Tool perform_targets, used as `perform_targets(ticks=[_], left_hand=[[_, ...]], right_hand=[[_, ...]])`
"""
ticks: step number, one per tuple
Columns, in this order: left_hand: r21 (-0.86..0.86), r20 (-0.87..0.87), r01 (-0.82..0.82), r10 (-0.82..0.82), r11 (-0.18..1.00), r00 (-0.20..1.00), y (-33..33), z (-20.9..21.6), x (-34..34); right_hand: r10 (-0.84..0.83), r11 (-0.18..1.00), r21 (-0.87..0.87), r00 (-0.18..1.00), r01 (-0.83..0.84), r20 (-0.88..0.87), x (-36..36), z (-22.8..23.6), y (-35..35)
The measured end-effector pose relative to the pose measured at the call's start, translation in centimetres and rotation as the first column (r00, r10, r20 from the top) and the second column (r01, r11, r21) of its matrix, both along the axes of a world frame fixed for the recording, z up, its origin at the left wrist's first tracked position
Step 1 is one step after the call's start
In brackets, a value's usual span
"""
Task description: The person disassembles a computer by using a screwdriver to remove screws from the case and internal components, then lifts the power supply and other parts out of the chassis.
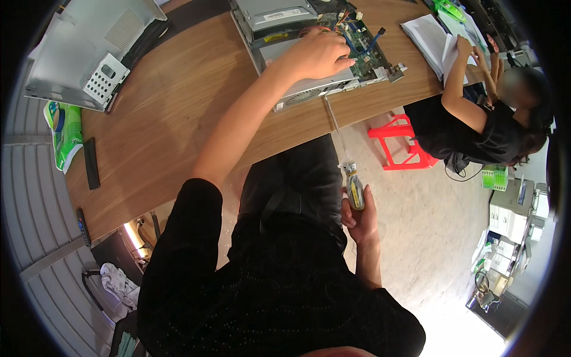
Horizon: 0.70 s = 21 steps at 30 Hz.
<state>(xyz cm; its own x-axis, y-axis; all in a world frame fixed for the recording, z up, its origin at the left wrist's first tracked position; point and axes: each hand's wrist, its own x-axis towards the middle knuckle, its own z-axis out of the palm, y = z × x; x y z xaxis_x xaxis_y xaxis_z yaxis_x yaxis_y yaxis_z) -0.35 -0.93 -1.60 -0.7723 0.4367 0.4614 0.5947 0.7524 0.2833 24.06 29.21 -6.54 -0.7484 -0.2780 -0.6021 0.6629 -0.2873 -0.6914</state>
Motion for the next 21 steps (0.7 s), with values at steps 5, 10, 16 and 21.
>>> perform_targets(ticks=[5,10,16,21], left_hand=[[0.013,-0.012,-0.004,0.004,1.000,1.000,0.0,-0.2,0.1],[0.019,-0.044,0.010,-0.009,1.000,0.999,0.1,-0.2,0.0],[0.016,-0.018,0.002,-0.002,1.000,1.000,-0.1,-0.2,0.0],[-0.020,-0.003,-0.001,0.001,1.000,1.000,0.1,-0.1,0.0]], right_hand=[[0.357,0.624,0.740,0.751,0.252,-0.556,0.1,0.7,-2.2],[0.286,0.734,0.656,0.796,0.176,-0.534,-0.5,0.6,-1.6],[-0.044,0.996,0.075,0.995,0.050,-0.085,-0.5,1.3,-0.9],[0.419,0.596,0.714,0.617,0.367,-0.666,0.1,1.7,-2.6]])
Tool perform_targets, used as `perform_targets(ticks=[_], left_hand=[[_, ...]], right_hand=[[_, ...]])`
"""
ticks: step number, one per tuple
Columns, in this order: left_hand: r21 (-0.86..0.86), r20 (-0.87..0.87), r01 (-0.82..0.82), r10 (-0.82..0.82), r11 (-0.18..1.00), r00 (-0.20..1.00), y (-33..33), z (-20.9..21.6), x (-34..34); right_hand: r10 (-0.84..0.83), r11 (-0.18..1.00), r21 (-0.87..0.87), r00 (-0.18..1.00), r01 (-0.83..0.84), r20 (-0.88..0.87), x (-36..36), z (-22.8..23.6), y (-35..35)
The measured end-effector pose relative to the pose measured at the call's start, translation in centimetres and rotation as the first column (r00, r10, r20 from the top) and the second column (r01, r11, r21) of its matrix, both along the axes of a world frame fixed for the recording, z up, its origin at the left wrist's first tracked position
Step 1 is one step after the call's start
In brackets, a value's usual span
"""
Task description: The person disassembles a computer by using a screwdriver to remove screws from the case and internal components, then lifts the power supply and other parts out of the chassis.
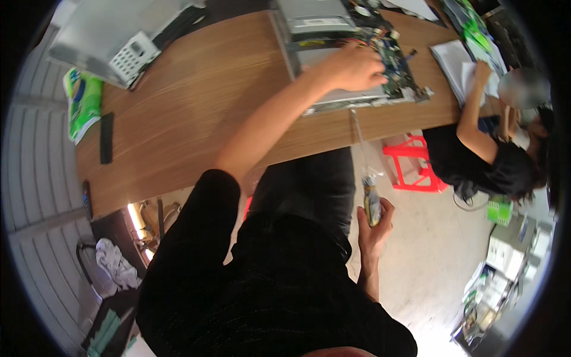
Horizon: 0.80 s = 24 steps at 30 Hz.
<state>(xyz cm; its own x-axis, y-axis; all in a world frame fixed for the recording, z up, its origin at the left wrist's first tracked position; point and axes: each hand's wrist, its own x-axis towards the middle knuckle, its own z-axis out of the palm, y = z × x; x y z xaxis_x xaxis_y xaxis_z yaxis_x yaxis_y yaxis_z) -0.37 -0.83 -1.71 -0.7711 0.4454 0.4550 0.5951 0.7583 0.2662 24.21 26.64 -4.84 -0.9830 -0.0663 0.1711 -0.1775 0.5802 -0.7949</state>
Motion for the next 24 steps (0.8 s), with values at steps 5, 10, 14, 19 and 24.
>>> perform_targets(ticks=[5,10,14,19,24], left_hand=[[-0.002,-0.047,-0.030,0.030,1.000,0.998,0.3,0.2,0.2],[0.004,0.001,-0.032,0.032,0.999,0.999,-0.2,0.1,0.6],[0.007,0.010,-0.023,0.023,1.000,1.000,0.1,0.2,0.5],[-0.006,0.006,-0.035,0.035,0.999,0.999,0.2,0.3,0.4],[0.014,-0.040,-0.034,0.035,0.999,0.999,0.0,0.0,0.5]], right_hand=[[0.210,0.556,-0.681,0.712,0.476,0.670,-1.0,-0.9,1.3],[0.110,0.727,-0.563,0.742,0.393,0.661,-0.3,-0.9,0.5],[-0.073,0.986,-0.148,0.994,0.083,0.076,-0.3,-2.4,1.0],[0.122,0.754,-0.579,0.800,0.311,0.588,-0.5,-2.3,2.9],[-0.198,0.894,-0.301,0.895,0.332,0.400,-0.5,-1.1,0.9]])
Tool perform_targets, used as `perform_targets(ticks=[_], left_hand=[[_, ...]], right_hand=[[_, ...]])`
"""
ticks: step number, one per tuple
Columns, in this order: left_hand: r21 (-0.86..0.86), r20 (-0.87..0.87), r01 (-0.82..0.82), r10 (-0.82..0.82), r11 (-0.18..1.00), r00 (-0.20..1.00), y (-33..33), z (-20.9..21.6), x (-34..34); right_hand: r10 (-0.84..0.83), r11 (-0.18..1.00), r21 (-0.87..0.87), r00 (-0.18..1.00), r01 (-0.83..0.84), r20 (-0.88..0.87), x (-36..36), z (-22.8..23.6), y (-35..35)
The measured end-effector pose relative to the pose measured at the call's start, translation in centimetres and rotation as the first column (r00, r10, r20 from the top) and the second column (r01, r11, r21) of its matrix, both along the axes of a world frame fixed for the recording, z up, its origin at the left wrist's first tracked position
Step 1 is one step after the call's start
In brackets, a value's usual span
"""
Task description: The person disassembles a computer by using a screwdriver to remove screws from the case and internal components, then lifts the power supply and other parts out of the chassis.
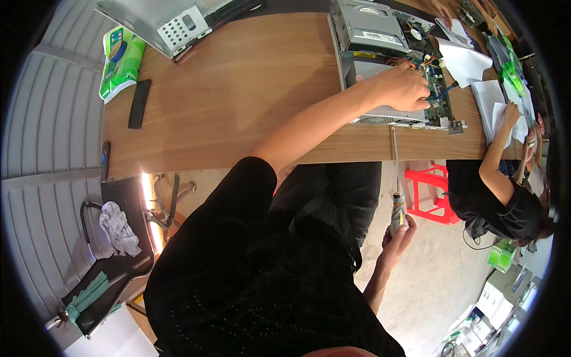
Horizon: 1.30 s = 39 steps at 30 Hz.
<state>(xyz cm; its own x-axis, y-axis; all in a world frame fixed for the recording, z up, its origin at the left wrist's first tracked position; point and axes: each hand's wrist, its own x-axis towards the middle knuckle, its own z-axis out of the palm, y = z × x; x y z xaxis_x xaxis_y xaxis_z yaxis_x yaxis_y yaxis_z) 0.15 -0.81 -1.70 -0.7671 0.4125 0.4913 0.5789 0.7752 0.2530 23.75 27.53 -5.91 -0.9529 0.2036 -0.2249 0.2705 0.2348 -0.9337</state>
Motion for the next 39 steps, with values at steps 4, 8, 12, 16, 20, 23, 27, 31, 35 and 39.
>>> perform_targets(ticks=[4,8,12,16,20,23,27,31,35,39], left_hand=[[-0.020,0.021,-0.003,0.004,1.000,1.000,0.3,0.1,-0.2],[-0.039,-0.024,-0.013,0.012,0.999,1.000,0.2,0.1,-0.3],[-0.004,-0.010,0.005,-0.005,1.000,1.000,0.0,-0.3,-0.1],[-0.002,-0.017,0.005,-0.005,1.000,1.000,0.1,-0.2,-0.2],[-0.003,-0.024,0.003,-0.003,1.000,1.000,0.0,-0.3,-0.2],[-0.035,0.038,0.001,0.000,0.999,0.999,0.3,0.1,-0.4],[0.013,-0.016,0.016,-0.016,1.000,1.000,0.1,-0.7,-0.8],[-0.008,0.016,0.032,-0.032,0.999,0.999,-0.2,-0.4,-0.5],[-0.043,0.033,0.006,-0.004,0.999,0.999,0.3,-0.3,-0.6],[-0.018,0.060,-0.001,0.002,1.000,0.998,0.2,0.0,-0.7]], right_hand=[[0.354,0.820,0.568,0.844,-0.073,-0.403,-0.4,-1.5,0.5],[0.224,0.854,-0.519,0.932,-0.046,0.285,-0.7,-0.6,1.2],[0.143,0.853,-0.519,0.931,0.055,0.335,-0.2,-1.2,1.4],[0.179,0.946,0.319,0.923,-0.065,-0.341,0.0,-1.4,-0.1],[0.277,0.878,0.455,0.932,-0.146,-0.236,0.0,-1.2,-0.3],[0.509,0.286,-0.935,0.793,0.211,0.334,-2.4,-0.3,3.0],[0.180,0.841,-0.541,0.936,0.013,0.302,-0.5,0.0,0.7],[0.373,0.780,0.606,0.894,-0.159,-0.246,0.4,0.0,-0.7],[0.259,0.916,-0.357,0.949,-0.182,0.179,-0.5,-0.2,0.7],[0.416,0.541,-0.830,0.813,0.140,0.408,-1.9,0.5,1.8]])
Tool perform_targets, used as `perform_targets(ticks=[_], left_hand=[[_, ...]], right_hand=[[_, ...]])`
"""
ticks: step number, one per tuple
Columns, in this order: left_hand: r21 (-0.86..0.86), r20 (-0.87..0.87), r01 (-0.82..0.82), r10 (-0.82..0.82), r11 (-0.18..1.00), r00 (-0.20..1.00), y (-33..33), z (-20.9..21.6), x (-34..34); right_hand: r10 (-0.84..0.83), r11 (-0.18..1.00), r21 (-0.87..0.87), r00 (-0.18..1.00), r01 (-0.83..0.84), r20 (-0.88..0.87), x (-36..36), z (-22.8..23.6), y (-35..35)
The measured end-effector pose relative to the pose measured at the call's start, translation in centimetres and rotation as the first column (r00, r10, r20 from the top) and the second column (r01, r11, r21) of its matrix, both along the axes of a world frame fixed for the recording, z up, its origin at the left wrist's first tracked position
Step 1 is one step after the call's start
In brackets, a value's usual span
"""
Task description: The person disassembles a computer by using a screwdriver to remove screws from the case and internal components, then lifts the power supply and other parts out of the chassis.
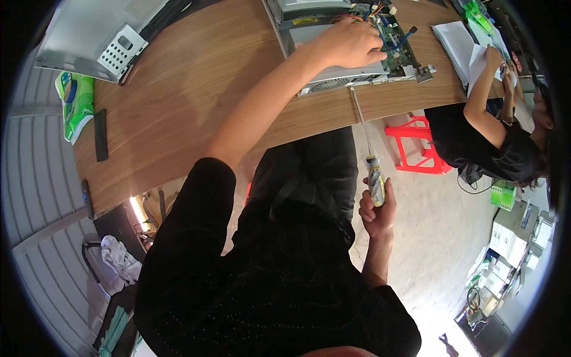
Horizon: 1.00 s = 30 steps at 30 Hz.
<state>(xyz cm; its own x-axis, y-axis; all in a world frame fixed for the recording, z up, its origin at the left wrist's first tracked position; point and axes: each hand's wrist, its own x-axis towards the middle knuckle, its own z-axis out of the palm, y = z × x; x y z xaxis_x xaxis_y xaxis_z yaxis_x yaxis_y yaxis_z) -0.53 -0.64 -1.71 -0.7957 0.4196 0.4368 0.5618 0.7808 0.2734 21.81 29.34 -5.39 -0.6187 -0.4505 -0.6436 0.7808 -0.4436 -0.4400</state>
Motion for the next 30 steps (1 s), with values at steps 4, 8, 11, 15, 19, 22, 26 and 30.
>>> perform_targets(ticks=[4,8,11,15,19,22,26,30], left_hand=[[-0.016,0.003,0.003,-0.003,1.000,1.000,-0.2,0.0,0.2],[0.006,-0.087,0.002,-0.001,1.000,0.996,-1.3,0.4,1.4],[0.289,-0.289,0.089,-0.002,0.953,0.957,-3.8,2.8,3.6],[0.183,-0.094,-0.417,0.438,0.890,0.894,-11.1,8.0,12.8],[0.216,0.261,-0.754,0.708,0.620,0.656,-19.2,2.6,21.0],[0.150,0.293,-0.805,0.751,0.575,0.591,-19.5,-1.1,24.2],[0.038,0.347,-0.832,0.773,0.553,0.530,-17.9,-2.6,25.0],[0.061,0.347,-0.813,0.752,0.578,0.561,-18.2,-3.5,24.0]], right_hand=[[0.338,0.628,0.756,0.811,0.185,-0.479,1.0,0.8,-2.4],[0.689,0.324,0.901,0.582,0.288,-0.433,0.9,0.2,-4.0],[0.609,0.460,0.864,0.635,0.205,-0.475,2.3,-1.5,-3.2],[0.620,0.588,0.785,0.516,0.193,-0.591,5.9,-4.4,-1.6],[0.721,0.624,0.780,0.348,0.046,-0.599,4.6,-4.5,-3.7],[0.730,0.618,0.785,0.336,0.047,-0.595,3.1,-4.9,-4.6],[0.695,0.652,0.751,0.482,-0.107,-0.534,2.3,-6.1,-3.8],[0.682,0.661,0.738,0.517,-0.135,-0.517,2.0,-4.9,-3.9]])
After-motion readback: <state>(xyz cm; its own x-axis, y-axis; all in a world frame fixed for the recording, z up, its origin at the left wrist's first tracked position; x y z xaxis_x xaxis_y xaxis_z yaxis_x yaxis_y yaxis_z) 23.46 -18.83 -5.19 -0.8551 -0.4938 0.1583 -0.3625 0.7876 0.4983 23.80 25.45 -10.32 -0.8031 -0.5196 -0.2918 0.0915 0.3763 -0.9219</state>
